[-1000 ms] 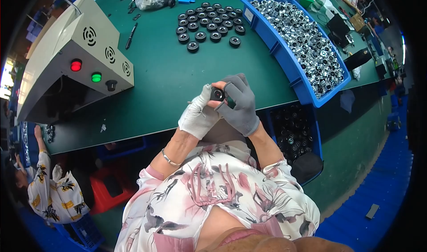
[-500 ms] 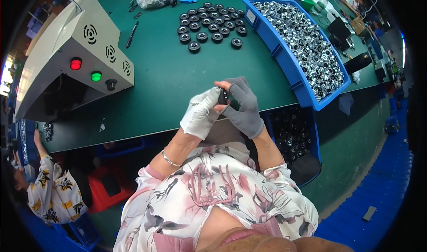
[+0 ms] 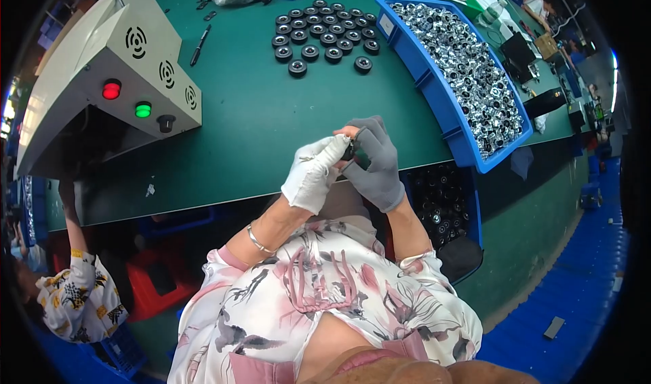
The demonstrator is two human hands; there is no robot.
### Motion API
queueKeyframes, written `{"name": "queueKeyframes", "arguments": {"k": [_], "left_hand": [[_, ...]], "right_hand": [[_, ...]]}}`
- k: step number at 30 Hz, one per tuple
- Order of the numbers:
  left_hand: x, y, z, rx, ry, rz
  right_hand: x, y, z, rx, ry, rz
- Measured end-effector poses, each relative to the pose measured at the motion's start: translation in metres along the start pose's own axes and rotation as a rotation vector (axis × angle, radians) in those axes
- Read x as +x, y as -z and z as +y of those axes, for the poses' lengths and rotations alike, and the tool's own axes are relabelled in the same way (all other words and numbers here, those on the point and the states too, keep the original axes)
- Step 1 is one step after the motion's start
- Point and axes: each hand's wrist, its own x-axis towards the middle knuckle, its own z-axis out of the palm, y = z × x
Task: Assembling metal ball bearings into plastic or rubber circular housings at a factory workbench.
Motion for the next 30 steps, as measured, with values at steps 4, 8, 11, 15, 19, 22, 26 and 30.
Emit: {"name": "queueKeyframes", "arguments": {"k": [4, 8, 11, 15, 19, 22, 26, 30], "left_hand": [[-0.003, -0.012, 0.008, 0.010, 0.057, 0.021], [-0.001, -0.008, 0.002, 0.010, 0.007, 0.056], [0.004, -0.002, -0.003, -0.002, -0.041, 0.028], [0.004, 0.004, -0.007, 0.009, -0.007, 0.027], [0.002, -0.006, 0.009, -0.273, 0.144, -0.027], [0.005, 0.007, -0.005, -0.332, 0.041, -0.154], [0.003, 0.013, -0.002, -0.287, 0.015, -0.192], [-0.004, 0.003, 0.000, -0.128, -0.057, -0.073]], "right_hand": [[0.001, 0.000, 0.006, -0.080, 0.134, 0.040], [0.003, -0.005, 0.000, -0.036, 0.074, 0.029], [0.004, -0.004, -0.003, 0.013, 0.033, 0.039], [0.003, 0.002, 0.007, -0.075, 0.156, 0.029], [-0.001, -0.002, 0.011, 0.051, 0.018, -0.006], [-0.006, -0.007, 0.001, 0.731, -0.383, 0.042], [-0.008, -0.003, -0.002, 0.883, -0.510, 0.002], [-0.010, 0.008, 0.006, 0.640, -0.465, -0.059]]}}
